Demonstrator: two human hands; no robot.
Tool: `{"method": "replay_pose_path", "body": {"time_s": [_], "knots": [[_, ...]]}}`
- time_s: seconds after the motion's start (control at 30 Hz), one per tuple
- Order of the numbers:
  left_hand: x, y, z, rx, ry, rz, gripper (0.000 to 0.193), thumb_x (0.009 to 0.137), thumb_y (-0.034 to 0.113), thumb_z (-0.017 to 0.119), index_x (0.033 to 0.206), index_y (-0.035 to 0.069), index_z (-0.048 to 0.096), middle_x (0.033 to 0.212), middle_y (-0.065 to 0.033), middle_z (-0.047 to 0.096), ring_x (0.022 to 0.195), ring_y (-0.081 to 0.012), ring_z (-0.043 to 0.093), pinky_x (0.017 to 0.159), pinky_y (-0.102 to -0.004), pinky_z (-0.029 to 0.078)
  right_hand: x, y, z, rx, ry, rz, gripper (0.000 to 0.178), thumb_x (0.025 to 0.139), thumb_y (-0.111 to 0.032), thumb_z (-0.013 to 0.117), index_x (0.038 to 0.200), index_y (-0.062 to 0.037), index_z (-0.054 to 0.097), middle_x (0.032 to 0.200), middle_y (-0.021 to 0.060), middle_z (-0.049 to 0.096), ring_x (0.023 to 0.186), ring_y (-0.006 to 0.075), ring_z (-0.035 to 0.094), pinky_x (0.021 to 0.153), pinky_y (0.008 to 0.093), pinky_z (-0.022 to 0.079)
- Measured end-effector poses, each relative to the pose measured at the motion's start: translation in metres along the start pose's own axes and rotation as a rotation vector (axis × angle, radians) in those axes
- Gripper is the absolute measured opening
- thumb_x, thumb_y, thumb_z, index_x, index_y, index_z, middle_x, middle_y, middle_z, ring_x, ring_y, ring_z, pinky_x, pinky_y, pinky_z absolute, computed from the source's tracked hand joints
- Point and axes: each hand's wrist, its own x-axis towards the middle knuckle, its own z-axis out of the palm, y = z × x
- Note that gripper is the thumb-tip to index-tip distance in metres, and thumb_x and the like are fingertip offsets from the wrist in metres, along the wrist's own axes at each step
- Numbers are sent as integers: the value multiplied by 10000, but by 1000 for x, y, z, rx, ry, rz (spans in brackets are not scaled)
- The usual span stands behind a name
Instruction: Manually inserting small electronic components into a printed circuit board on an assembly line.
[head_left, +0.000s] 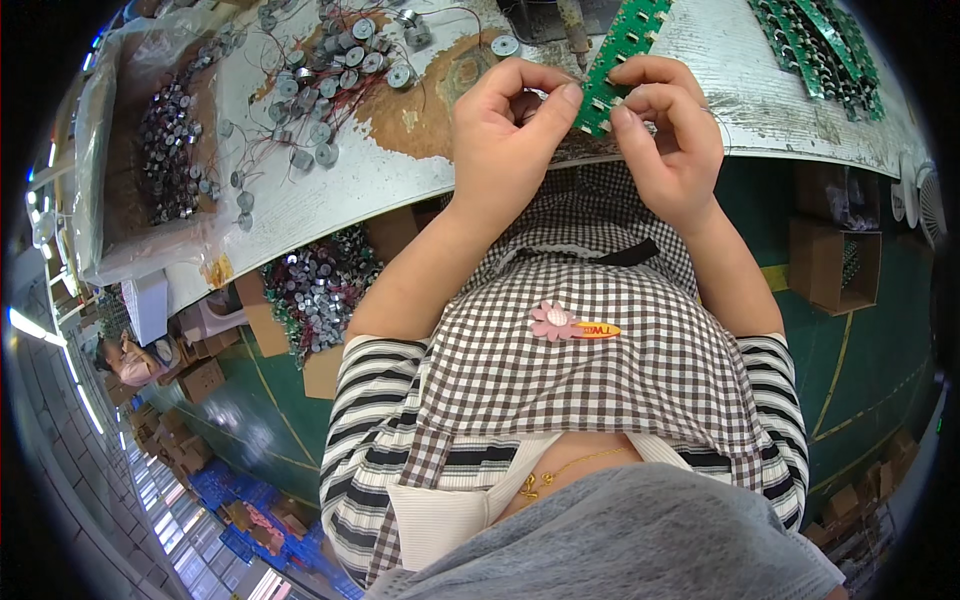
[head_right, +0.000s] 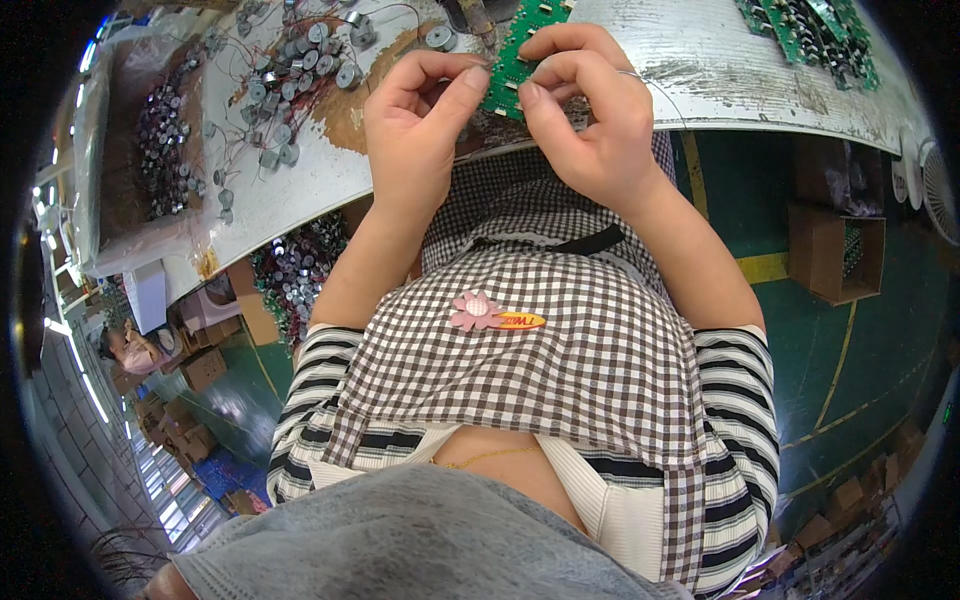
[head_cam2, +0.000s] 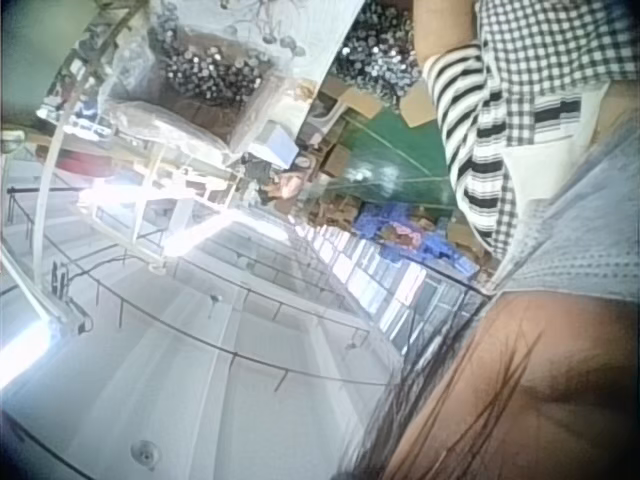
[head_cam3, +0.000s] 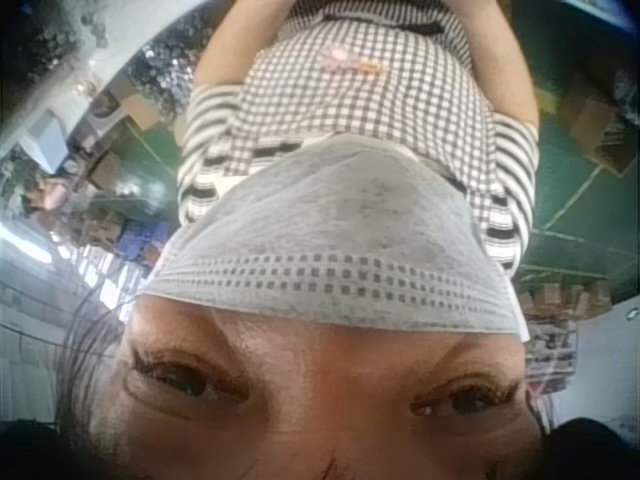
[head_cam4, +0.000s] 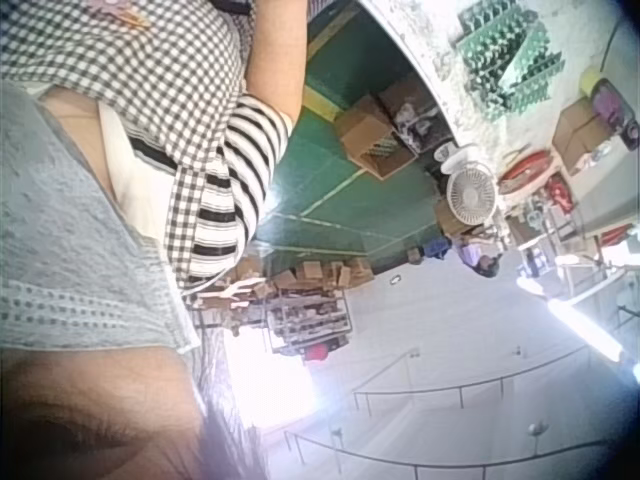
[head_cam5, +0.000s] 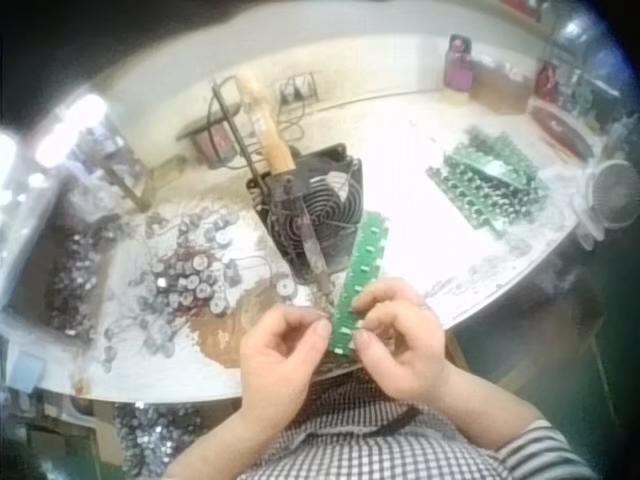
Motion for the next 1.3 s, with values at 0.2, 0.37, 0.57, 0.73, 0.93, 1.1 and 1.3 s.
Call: {"method": "replay_pose_path", "body": {"time_s": [0.2, 0.37, 0.57, 0.73, 0.93, 1.1, 1.3], "knots": [[3, -2, -3, 67, -43, 2, 95, 799, 80, 671, 798, -2, 623, 673, 39, 571, 562, -3, 427, 497, -176, 343, -1, 1, 4, 12, 37, 19, 72, 793, 29, 648, 830, 33, 586, 993, 131, 604, 703, 121, 612, 579, 210, 513], [8, -2, -2, 88, -19, -21, 84, 783, 72, 665, 786, 0, 623, 642, 42, 555, 557, -5, 425, 495, -179, 341, 1, 2, 2, -68, -47, 39, 73, 845, 67, 599, 915, 63, 581, 1072, 132, 557, 808, 102, 568, 669, 190, 485], [8, 5, -3, 163, -60, -43, 90, 817, 51, 672, 865, -10, 626, 807, -8, 636, 703, -41, 544, 642, -179, 438, 4, 5, 1, -11, -42, 11, 90, 834, 76, 606, 920, 66, 582, 1068, 132, 558, 806, 107, 570, 674, 195, 490], [3, 2, -3, 148, -14, -15, 89, 767, 70, 673, 780, 1, 620, 658, 27, 579, 552, -10, 440, 491, -184, 357, -1, 4, 5, -22, -11, 31, 87, 806, 64, 633, 880, 47, 591, 1018, 125, 581, 743, 122, 591, 612, 205, 500], [1, 9, -8, 201, -143, -57, 107, 775, 68, 707, 814, 7, 628, 729, 30, 608, 594, -4, 466, 523, -161, 370, -3, 1, 0, 49, 97, 97, 121, 820, 62, 621, 929, 35, 573, 1007, 121, 586, 769, 119, 573, 643, 216, 501], [23, 13, -33, 422, -46, 450, 214, 745, 78, 740, 939, 38, 657, 880, -11, 636, 712, -63, 557, 620, -196, 438, 1, 2, -2, 232, 97, 160, 37, 900, 28, 552, 930, 40, 569, 979, 113, 599, 720, 101, 583, 639, 197, 494], [42, 29, -92, 504, 593, 664, 244, 796, 84, 742, 976, 8, 595, 805, -3, 582, 659, -50, 493, 598, -175, 408, -6, 6, 1, 243, 124, 244, 47, 912, 0, 548, 914, 44, 566, 970, 98, 605, 720, 81, 574, 626, 190, 501]]}}
